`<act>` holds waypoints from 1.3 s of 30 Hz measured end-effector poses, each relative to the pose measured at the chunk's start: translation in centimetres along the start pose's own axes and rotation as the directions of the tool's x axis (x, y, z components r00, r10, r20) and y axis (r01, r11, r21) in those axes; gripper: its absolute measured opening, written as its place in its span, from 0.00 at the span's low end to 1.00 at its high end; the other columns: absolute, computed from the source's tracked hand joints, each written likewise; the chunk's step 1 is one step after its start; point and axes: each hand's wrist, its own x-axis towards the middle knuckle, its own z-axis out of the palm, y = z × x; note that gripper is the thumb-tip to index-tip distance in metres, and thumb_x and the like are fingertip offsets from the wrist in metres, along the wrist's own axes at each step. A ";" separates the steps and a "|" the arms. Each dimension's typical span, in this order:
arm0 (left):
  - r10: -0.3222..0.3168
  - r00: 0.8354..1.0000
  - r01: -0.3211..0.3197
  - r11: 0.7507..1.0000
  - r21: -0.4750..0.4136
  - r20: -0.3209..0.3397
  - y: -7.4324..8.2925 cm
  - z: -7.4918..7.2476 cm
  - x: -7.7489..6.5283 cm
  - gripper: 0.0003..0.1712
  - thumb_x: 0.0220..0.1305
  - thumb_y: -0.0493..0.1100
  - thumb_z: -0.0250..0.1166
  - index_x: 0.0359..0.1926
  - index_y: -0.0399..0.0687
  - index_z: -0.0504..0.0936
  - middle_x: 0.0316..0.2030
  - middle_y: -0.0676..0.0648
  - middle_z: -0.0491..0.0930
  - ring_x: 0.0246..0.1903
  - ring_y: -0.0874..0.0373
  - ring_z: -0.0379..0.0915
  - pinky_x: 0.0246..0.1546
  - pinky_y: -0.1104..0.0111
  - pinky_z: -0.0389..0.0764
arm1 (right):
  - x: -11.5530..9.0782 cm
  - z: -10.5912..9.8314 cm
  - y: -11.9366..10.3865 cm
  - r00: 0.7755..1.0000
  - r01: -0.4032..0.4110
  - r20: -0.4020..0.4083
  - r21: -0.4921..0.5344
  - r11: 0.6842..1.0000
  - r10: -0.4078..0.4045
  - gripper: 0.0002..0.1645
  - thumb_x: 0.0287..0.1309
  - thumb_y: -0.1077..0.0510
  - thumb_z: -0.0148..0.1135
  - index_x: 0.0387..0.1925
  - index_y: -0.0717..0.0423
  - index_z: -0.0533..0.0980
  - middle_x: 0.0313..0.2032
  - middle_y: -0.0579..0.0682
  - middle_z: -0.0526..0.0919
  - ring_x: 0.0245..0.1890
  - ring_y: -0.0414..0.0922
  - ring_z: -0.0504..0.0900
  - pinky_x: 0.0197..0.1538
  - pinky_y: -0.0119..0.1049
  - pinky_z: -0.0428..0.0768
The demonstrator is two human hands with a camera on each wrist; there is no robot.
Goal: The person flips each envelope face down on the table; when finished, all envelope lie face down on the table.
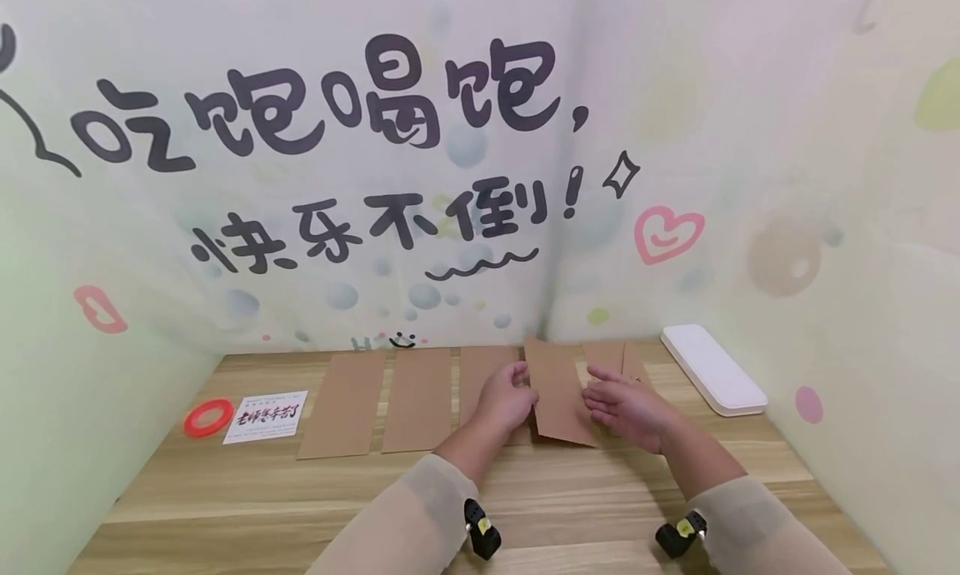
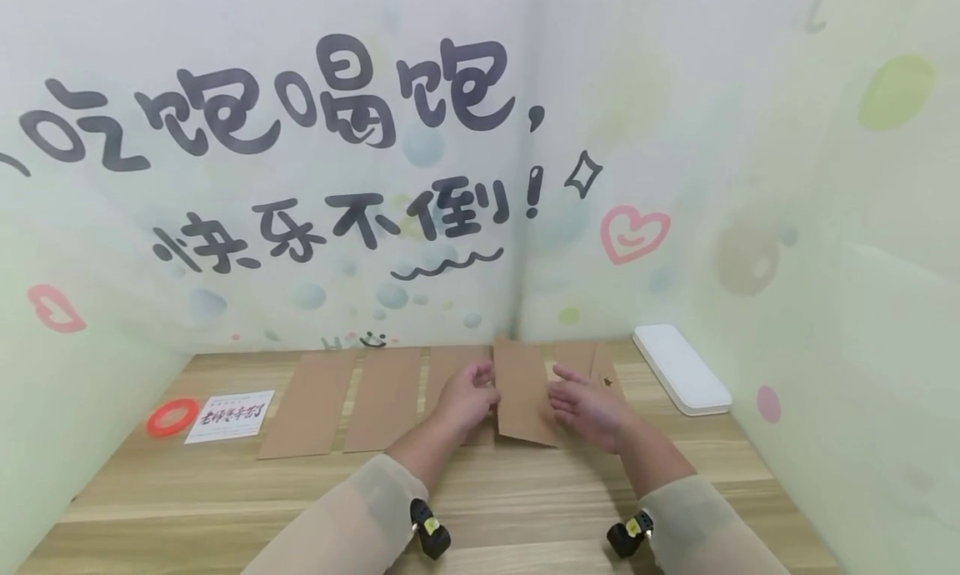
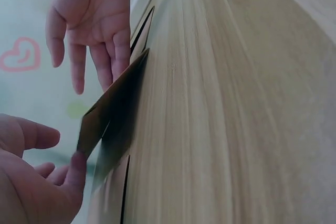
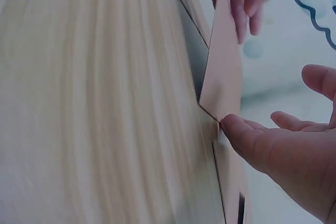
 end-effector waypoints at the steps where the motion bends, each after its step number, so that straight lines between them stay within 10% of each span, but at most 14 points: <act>1: -0.012 1.000 0.012 1.000 0.008 0.019 0.0 0.0 0.0 0.39 0.63 0.32 0.65 0.76 0.37 0.71 0.73 0.36 0.76 0.73 0.41 0.73 0.67 0.56 0.82 | 0.0 -0.2 0.1 1.000 0.000 -0.007 -0.004 1.000 -0.001 0.43 0.85 0.54 0.41 0.86 0.63 0.35 0.82 0.77 0.46 0.85 0.68 0.47 0.85 0.60 0.52; 8: -0.079 0.989 0.075 0.996 0.038 0.126 -0.2 0.0 -0.1 0.45 0.63 0.35 0.68 0.80 0.38 0.65 0.76 0.30 0.68 0.74 0.38 0.71 0.73 0.49 0.76 | 0.2 -1.0 0.3 1.000 -0.002 -0.018 -0.026 1.000 0.002 0.42 0.86 0.54 0.40 0.86 0.63 0.35 0.82 0.76 0.48 0.84 0.68 0.50 0.85 0.59 0.54; 26: -0.084 0.992 0.083 0.996 0.015 0.099 0.3 0.8 -0.3 0.45 0.65 0.37 0.67 0.81 0.41 0.62 0.79 0.33 0.65 0.77 0.38 0.65 0.73 0.51 0.76 | 0.1 -1.0 -0.5 0.997 0.022 -0.068 -0.030 0.999 -0.024 0.43 0.86 0.52 0.43 0.85 0.68 0.37 0.83 0.75 0.47 0.85 0.67 0.48 0.86 0.57 0.54; 39: -0.005 0.989 0.033 0.983 -0.182 0.148 1.4 6.8 -0.7 0.46 0.62 0.32 0.71 0.80 0.41 0.64 0.78 0.33 0.67 0.77 0.36 0.66 0.78 0.48 0.70 | -3.8 -7.0 -0.8 0.983 -0.009 -0.183 -0.200 0.980 -0.029 0.47 0.86 0.44 0.44 0.85 0.68 0.37 0.82 0.74 0.51 0.84 0.68 0.53 0.78 0.43 0.74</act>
